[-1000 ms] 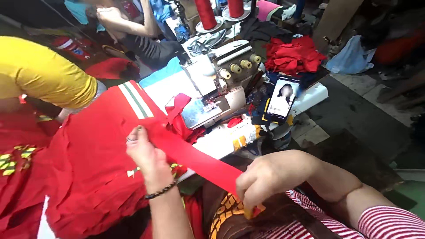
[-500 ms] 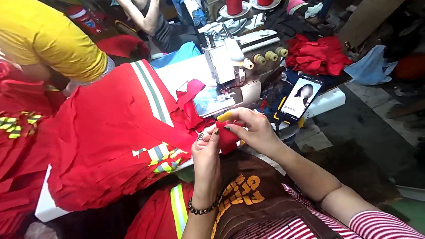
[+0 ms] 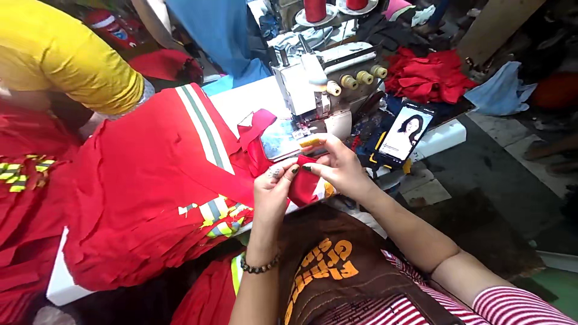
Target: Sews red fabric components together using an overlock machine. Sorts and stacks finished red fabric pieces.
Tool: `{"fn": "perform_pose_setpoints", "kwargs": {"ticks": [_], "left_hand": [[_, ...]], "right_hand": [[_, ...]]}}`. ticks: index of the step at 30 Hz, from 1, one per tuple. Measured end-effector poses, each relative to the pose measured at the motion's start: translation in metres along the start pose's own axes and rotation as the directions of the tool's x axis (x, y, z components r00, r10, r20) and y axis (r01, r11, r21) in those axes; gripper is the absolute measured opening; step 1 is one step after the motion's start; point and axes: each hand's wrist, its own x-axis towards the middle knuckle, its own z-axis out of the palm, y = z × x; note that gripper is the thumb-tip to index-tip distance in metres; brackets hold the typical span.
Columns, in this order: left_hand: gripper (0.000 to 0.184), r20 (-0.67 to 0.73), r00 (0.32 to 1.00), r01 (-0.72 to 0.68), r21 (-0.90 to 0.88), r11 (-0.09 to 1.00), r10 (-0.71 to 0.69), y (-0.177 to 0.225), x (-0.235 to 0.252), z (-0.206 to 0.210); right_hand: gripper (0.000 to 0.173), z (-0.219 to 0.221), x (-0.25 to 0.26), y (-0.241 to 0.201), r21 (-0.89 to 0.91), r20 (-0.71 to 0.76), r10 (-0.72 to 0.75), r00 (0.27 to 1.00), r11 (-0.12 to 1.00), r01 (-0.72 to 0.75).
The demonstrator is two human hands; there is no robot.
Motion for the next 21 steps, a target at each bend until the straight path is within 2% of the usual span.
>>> {"fn": "perform_pose_setpoints", "kwargs": {"ticks": [3,5,7,10,11,13,15,17,19,21], "left_hand": [[0.012,0.201,0.961,-0.242,0.278,0.93,0.19,-0.016,0.043,-0.021],[0.013,0.281,0.932,-0.339,0.446,0.828,0.23,-0.021,0.064,-0.026],[0.014,0.302,0.928,-0.362,0.594,0.718,0.218,-0.021,0.072,-0.02],[0.013,0.293,0.884,-0.451,0.739,0.5,0.364,-0.036,0.074,-0.005],[0.014,0.281,0.863,-0.461,0.777,0.428,0.42,-0.042,0.07,0.001],[0.016,0.213,0.857,-0.402,0.845,0.351,0.469,-0.048,0.052,0.017],[0.021,0.147,0.874,-0.308,0.905,0.294,0.463,-0.05,0.031,0.038],[0.03,0.16,0.866,-0.291,0.932,0.217,0.474,-0.054,0.018,0.051],[0.031,0.162,0.84,-0.305,0.93,0.204,0.518,-0.059,0.018,0.056],[0.023,0.143,0.815,-0.32,0.919,0.231,0.562,-0.062,0.023,0.055]], "right_hand": [[0.045,-0.001,0.011,0.021,0.33,0.105,0.18,0.978,0.921,-0.205],[0.043,0.0,0.016,0.035,0.342,0.07,0.273,0.96,0.897,-0.28],[0.039,0.003,0.018,0.046,0.301,0.002,0.332,0.943,0.899,-0.317],[0.039,0.006,0.016,0.055,0.297,-0.059,0.353,0.934,0.899,-0.321],[0.04,0.007,0.015,0.057,0.303,-0.076,0.347,0.935,0.901,-0.31],[0.041,0.006,0.009,0.058,0.293,-0.089,0.335,0.938,0.909,-0.297],[0.041,0.003,0.006,0.058,0.281,-0.102,0.323,0.941,0.917,-0.284],[0.041,-0.001,0.003,0.058,0.256,-0.133,0.312,0.941,0.928,-0.272],[0.04,-0.004,0.003,0.06,0.233,-0.163,0.311,0.936,0.934,-0.27],[0.04,-0.006,0.006,0.062,0.207,-0.198,0.296,0.934,0.944,-0.255]]}}
